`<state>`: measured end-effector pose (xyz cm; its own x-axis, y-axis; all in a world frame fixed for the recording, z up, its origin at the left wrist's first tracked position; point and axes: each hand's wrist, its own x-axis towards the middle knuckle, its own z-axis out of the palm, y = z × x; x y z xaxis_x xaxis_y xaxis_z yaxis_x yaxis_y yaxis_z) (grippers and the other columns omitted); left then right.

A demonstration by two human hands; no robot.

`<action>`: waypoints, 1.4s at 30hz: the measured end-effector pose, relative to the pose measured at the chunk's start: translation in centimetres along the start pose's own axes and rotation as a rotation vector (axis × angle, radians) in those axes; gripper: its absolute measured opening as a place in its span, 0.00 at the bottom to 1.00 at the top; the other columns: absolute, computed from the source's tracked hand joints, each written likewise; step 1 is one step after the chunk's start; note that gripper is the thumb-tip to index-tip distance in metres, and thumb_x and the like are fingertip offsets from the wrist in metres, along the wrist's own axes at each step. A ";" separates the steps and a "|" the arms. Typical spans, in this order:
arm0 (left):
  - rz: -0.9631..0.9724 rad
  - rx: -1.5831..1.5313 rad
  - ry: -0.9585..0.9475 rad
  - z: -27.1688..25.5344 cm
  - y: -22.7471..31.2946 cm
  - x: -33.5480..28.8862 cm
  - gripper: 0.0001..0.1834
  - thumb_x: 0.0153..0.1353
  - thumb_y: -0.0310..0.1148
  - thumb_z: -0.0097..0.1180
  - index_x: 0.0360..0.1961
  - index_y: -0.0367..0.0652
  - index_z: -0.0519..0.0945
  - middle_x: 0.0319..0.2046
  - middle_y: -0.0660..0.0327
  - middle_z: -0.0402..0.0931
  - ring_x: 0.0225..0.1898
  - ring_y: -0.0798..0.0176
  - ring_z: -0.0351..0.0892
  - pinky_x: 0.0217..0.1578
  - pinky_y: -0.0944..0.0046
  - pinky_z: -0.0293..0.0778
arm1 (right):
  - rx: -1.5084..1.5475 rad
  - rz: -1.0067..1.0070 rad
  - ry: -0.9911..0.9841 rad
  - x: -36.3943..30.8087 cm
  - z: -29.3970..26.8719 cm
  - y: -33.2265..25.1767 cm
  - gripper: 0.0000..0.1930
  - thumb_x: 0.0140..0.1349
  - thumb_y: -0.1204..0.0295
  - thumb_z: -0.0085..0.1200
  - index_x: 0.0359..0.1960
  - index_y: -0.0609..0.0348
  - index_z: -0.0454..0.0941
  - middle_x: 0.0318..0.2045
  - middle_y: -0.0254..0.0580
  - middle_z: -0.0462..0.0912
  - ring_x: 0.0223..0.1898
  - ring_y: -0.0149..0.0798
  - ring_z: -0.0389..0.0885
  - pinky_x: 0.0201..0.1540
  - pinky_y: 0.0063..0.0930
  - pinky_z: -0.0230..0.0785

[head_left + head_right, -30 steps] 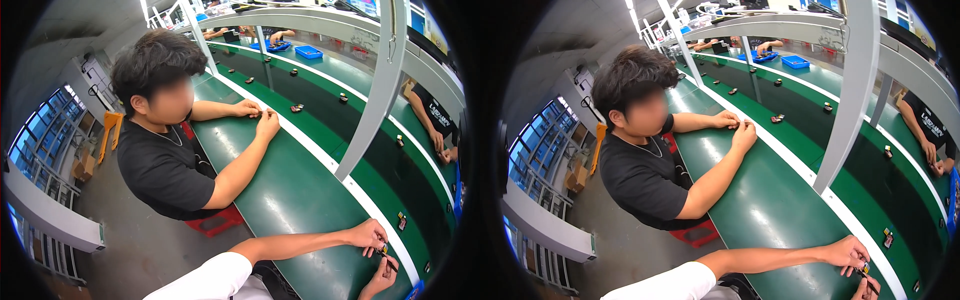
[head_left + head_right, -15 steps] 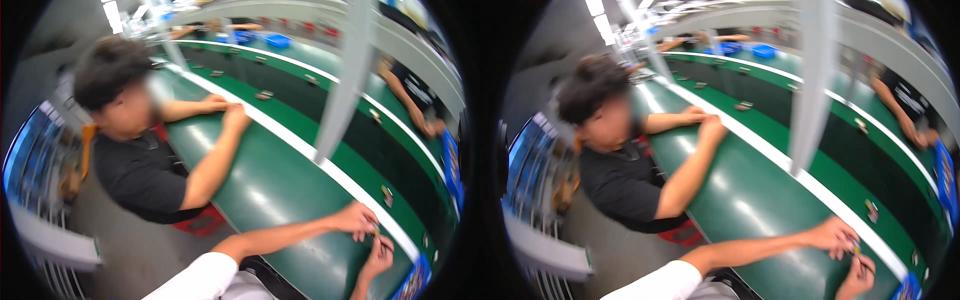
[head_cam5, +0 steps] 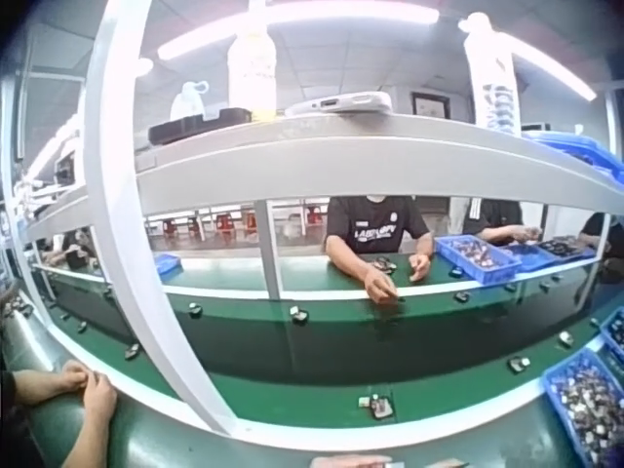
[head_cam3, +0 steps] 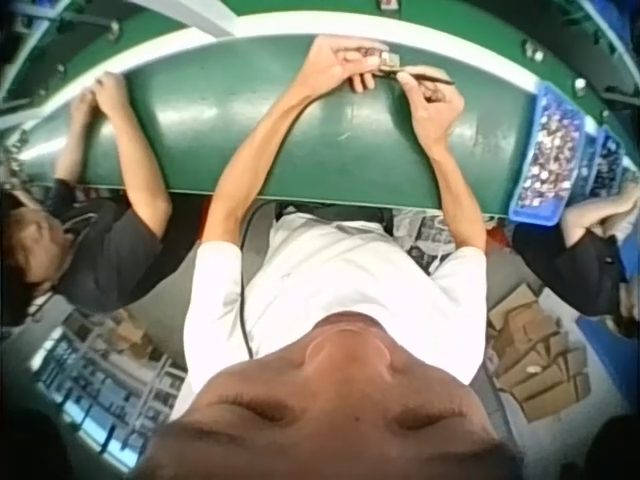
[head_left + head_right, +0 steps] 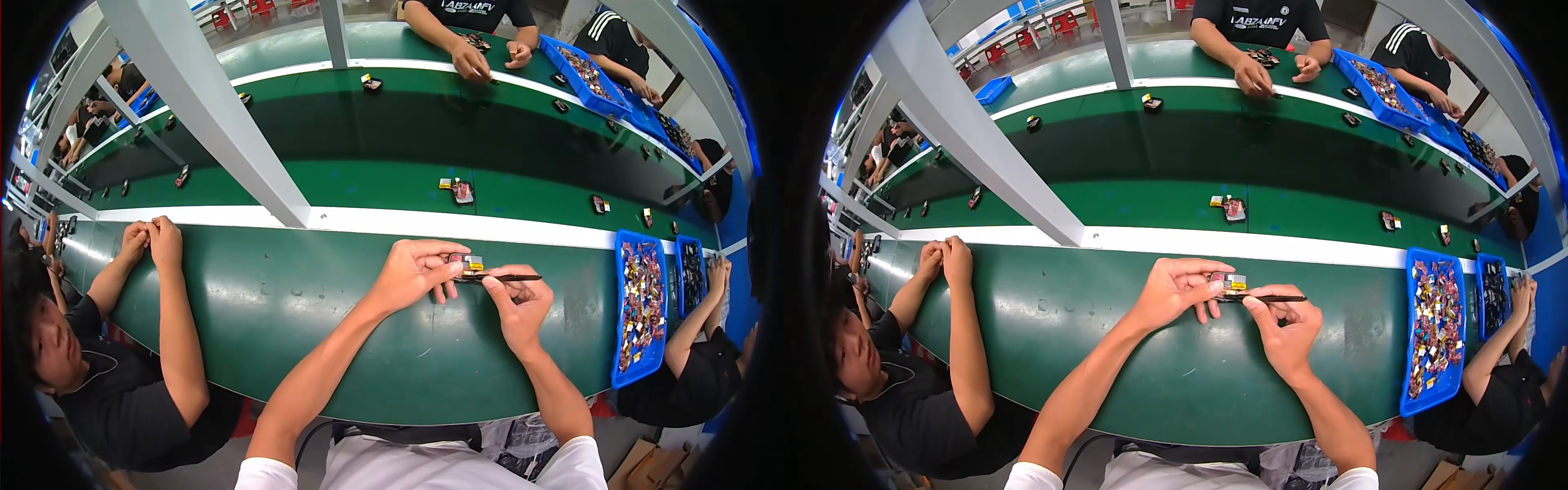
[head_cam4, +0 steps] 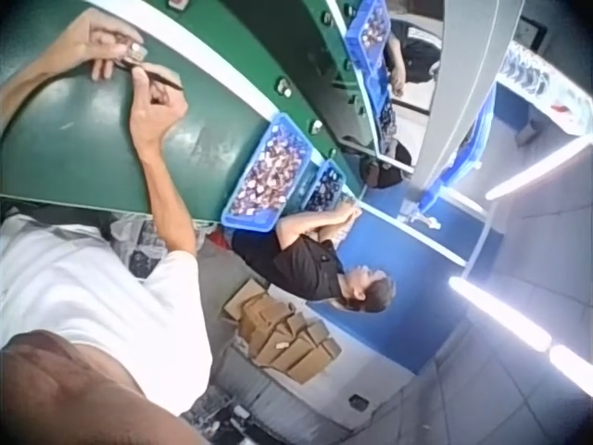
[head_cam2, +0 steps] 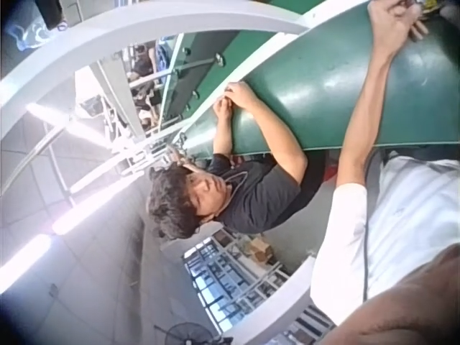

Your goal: Assembling small electronic or mechanical components on a factory conveyor belt using a precision tool.

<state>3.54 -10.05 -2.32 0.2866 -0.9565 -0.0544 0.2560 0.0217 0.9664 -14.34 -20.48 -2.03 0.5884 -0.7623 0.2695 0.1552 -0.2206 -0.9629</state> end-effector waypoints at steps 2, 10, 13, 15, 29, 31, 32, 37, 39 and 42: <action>0.002 -0.017 0.008 -0.1 0.1 -0.1 0.16 0.66 0.24 0.58 0.54 0.28 0.80 0.30 0.53 0.85 0.25 0.65 0.84 0.22 0.68 0.78 | -0.060 -0.019 -0.031 0.0 -0.1 0.1 0.05 0.61 0.84 0.63 0.37 0.68 0.80 0.28 0.35 0.84 0.23 0.16 0.72 0.23 0.11 0.57; 0.008 0.009 0.003 -0.3 -0.3 -0.1 0.15 0.67 0.24 0.57 0.53 0.27 0.80 0.30 0.53 0.84 0.26 0.65 0.84 0.23 0.68 0.78 | 0.052 0.055 -0.006 0.0 0.4 0.2 0.05 0.61 0.84 0.62 0.38 0.68 0.80 0.29 0.36 0.84 0.24 0.18 0.73 0.24 0.12 0.58; 0.022 0.013 -0.006 -0.1 -0.5 0.0 0.16 0.67 0.23 0.57 0.54 0.27 0.80 0.33 0.53 0.85 0.27 0.65 0.84 0.23 0.69 0.78 | 0.122 0.142 0.010 0.0 0.2 -0.2 0.05 0.62 0.85 0.61 0.39 0.67 0.80 0.30 0.37 0.84 0.26 0.19 0.75 0.25 0.13 0.60; 0.030 0.022 -0.003 0.0 -0.5 -0.1 0.16 0.67 0.23 0.57 0.54 0.28 0.80 0.33 0.53 0.85 0.27 0.65 0.84 0.23 0.69 0.78 | 0.149 0.196 0.009 0.1 0.0 -0.4 0.05 0.62 0.85 0.61 0.39 0.67 0.80 0.31 0.37 0.84 0.27 0.20 0.76 0.26 0.13 0.61; 0.003 0.021 0.021 -0.4 -0.5 -0.1 0.15 0.68 0.27 0.57 0.52 0.28 0.81 0.32 0.51 0.85 0.27 0.64 0.86 0.22 0.68 0.79 | 0.187 0.340 -0.021 0.4 0.1 -0.9 0.05 0.63 0.80 0.61 0.40 0.66 0.80 0.29 0.36 0.84 0.21 0.16 0.67 0.22 0.14 0.53; 0.010 -0.002 0.026 -0.2 -0.5 0.0 0.15 0.68 0.27 0.57 0.52 0.28 0.81 0.33 0.51 0.85 0.26 0.64 0.86 0.22 0.68 0.79 | 0.178 0.278 -0.023 0.3 -0.1 -0.4 0.06 0.63 0.81 0.62 0.41 0.66 0.80 0.29 0.36 0.84 0.22 0.16 0.68 0.22 0.13 0.55; 0.016 -0.026 0.029 -0.1 -0.5 0.0 0.15 0.68 0.27 0.57 0.52 0.28 0.81 0.33 0.51 0.85 0.26 0.63 0.86 0.22 0.68 0.79 | 0.168 0.217 -0.024 0.2 -0.2 -0.1 0.07 0.63 0.82 0.62 0.41 0.67 0.80 0.30 0.36 0.84 0.22 0.16 0.69 0.23 0.13 0.57; 0.009 -0.043 0.040 -0.3 -0.6 0.1 0.15 0.68 0.26 0.56 0.52 0.28 0.81 0.34 0.50 0.85 0.26 0.64 0.85 0.22 0.69 0.79 | 0.000 -0.015 -0.041 0.0 -0.2 0.6 0.06 0.60 0.83 0.64 0.38 0.68 0.81 0.31 0.35 0.85 0.20 0.16 0.68 0.22 0.13 0.57; 0.013 -0.056 0.039 -0.3 -0.6 0.2 0.15 0.68 0.26 0.56 0.52 0.28 0.81 0.35 0.50 0.85 0.25 0.64 0.85 0.22 0.69 0.79 | -0.081 -0.092 -0.052 0.0 -0.2 0.5 0.05 0.59 0.83 0.64 0.37 0.68 0.82 0.31 0.35 0.85 0.19 0.16 0.67 0.22 0.13 0.57; 0.011 -0.042 0.028 -0.3 -0.7 0.4 0.15 0.68 0.26 0.56 0.52 0.28 0.82 0.35 0.50 0.85 0.25 0.64 0.85 0.22 0.69 0.80 | -0.194 -0.161 -0.035 0.2 -0.3 0.4 0.05 0.56 0.83 0.66 0.33 0.67 0.83 0.28 0.34 0.85 0.16 0.17 0.66 0.20 0.15 0.56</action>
<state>3.79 -10.37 -3.07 0.3153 -0.9476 -0.0517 0.2912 0.0447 0.9556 -14.41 -20.87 -2.40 0.5964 -0.6869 0.4153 0.0963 -0.4524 -0.8866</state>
